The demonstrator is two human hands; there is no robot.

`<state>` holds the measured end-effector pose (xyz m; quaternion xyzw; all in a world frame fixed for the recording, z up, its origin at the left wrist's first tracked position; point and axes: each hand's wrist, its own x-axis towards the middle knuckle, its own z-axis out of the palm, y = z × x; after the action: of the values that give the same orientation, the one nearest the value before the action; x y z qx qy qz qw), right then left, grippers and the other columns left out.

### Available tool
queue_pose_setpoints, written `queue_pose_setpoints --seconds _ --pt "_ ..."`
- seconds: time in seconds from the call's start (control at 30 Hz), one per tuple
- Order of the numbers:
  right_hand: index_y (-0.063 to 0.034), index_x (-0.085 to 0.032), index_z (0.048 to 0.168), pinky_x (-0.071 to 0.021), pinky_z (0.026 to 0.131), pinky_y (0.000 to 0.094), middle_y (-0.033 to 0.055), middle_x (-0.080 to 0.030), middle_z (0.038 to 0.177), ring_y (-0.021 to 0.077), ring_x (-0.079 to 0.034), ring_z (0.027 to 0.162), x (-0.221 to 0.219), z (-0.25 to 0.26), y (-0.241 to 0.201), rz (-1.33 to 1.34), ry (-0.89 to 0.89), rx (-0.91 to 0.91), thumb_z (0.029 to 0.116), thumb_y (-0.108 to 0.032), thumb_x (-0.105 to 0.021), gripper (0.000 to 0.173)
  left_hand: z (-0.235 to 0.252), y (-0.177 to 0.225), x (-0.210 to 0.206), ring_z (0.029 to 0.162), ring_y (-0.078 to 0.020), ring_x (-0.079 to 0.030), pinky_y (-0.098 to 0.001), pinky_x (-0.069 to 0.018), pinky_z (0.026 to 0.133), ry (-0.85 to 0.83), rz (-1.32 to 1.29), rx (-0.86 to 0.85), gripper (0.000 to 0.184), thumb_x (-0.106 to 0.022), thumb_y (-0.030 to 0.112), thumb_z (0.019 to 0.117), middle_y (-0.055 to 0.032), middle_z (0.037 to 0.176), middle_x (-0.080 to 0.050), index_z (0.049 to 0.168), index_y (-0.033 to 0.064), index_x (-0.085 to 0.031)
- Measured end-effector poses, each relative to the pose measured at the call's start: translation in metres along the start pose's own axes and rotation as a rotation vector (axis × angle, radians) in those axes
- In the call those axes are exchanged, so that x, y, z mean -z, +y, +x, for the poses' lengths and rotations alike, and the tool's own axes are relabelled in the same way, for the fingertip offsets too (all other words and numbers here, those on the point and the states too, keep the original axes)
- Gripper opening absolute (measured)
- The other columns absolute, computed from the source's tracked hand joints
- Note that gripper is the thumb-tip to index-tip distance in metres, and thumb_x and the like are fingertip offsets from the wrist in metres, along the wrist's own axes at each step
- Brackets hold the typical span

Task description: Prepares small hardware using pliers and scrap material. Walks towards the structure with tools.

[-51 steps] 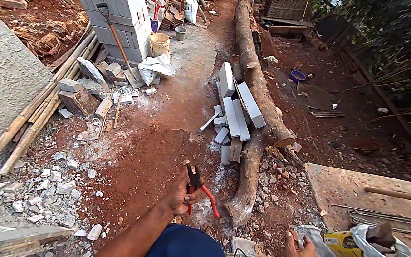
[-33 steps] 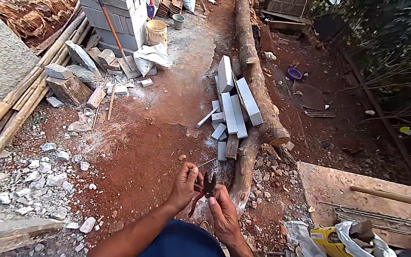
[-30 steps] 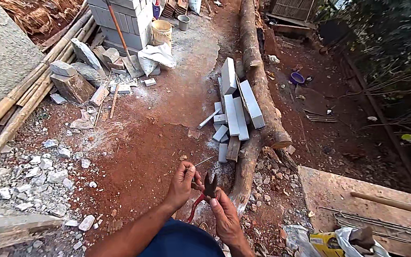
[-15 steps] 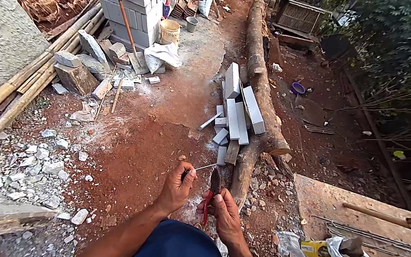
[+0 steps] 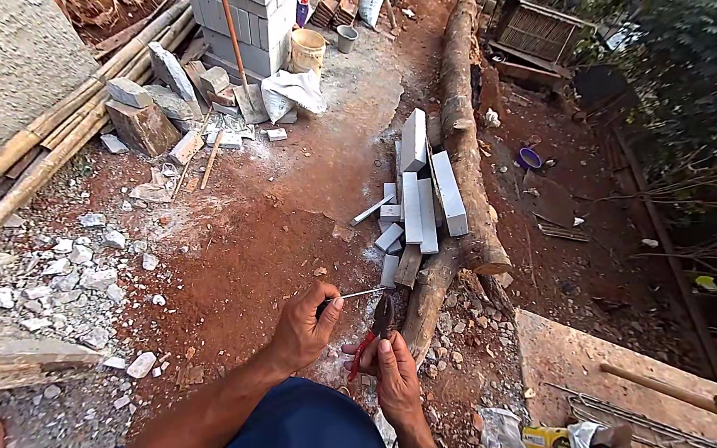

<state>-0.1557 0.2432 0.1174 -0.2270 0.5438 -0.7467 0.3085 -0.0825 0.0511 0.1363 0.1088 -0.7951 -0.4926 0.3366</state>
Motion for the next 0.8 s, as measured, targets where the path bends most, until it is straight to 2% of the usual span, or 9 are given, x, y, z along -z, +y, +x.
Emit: queue_pose_setpoints --seconds 0.1,0.23,0.3,0.47,0.63,0.8 --pt "-0.0013 -0.052 0.098 -0.0663 0.074 0.0452 0.0160 -0.071 0.084 0.0333 -0.076 0.083 -0.0027 0.0017 0.0018 -0.235 0.045 0.088 0.1109 -0.028 -0.039 0.032 -0.0012 0.0012 0.0024 0.071 -0.0056 -0.060 -0.0220 -0.0527 0.063 0.011 0.053 -0.020 0.023 -0.053 0.024 0.1067 -0.0017 0.087 -0.066 0.105 0.0049 -0.067" --pt "-0.0093 -0.057 0.096 -0.0628 0.062 0.0328 0.0005 -0.072 0.080 0.0144 -0.073 0.071 -0.0034 0.0046 0.0054 -0.627 0.103 0.186 0.1082 -0.031 -0.044 0.028 -0.0040 0.0036 0.0032 0.071 -0.0049 -0.059 -0.0211 -0.0517 0.062 0.015 0.131 -0.028 0.025 -0.054 0.027 0.1063 -0.0017 0.088 -0.066 0.103 0.0062 -0.068" --pt "-0.0118 -0.057 0.094 -0.0576 0.057 0.0290 -0.0032 -0.070 0.078 0.0088 -0.067 0.065 -0.0039 0.0051 0.0052 -0.731 0.105 0.205 0.1075 -0.036 -0.045 0.030 -0.0054 0.0046 0.0027 0.072 -0.0050 -0.060 -0.0212 -0.0522 0.063 0.010 0.151 -0.031 0.026 -0.053 0.027 0.1064 -0.0024 0.090 -0.066 0.103 0.0066 -0.069" --pt "-0.0127 -0.058 0.093 -0.0552 0.055 0.0280 -0.0048 -0.068 0.075 0.0067 -0.064 0.062 -0.0047 0.0067 0.0042 -0.794 0.086 0.202 0.1076 -0.041 -0.045 0.034 -0.0058 0.0039 0.0037 0.074 -0.0063 -0.061 -0.0228 -0.0533 0.063 -0.005 0.192 -0.049 0.027 -0.052 0.028 0.1066 -0.0036 0.091 -0.066 0.103 0.0071 -0.069" --pt "-0.0127 -0.057 0.094 -0.0550 0.054 0.0272 -0.0050 -0.067 0.073 0.0066 -0.064 0.060 -0.0051 0.0065 0.0039 -0.790 0.077 0.197 0.1074 -0.039 -0.046 0.032 -0.0062 0.0024 0.0041 0.077 -0.0075 -0.063 -0.0234 -0.0546 0.065 -0.015 0.217 -0.085 0.027 -0.052 0.027 0.1067 -0.0047 0.092 -0.066 0.103 0.0068 -0.069" --pt "-0.0116 -0.057 0.092 -0.0535 0.052 0.0270 -0.0045 -0.060 0.068 0.0073 -0.059 0.057 -0.0042 0.0064 0.0067 -0.790 0.088 0.224 0.1065 -0.039 -0.048 0.033 -0.0061 0.0005 0.0038 0.076 -0.0082 -0.063 -0.0239 -0.0545 0.064 -0.016 0.243 -0.095 0.027 -0.052 0.028 0.1065 -0.0046 0.091 -0.066 0.102 0.0074 -0.069"
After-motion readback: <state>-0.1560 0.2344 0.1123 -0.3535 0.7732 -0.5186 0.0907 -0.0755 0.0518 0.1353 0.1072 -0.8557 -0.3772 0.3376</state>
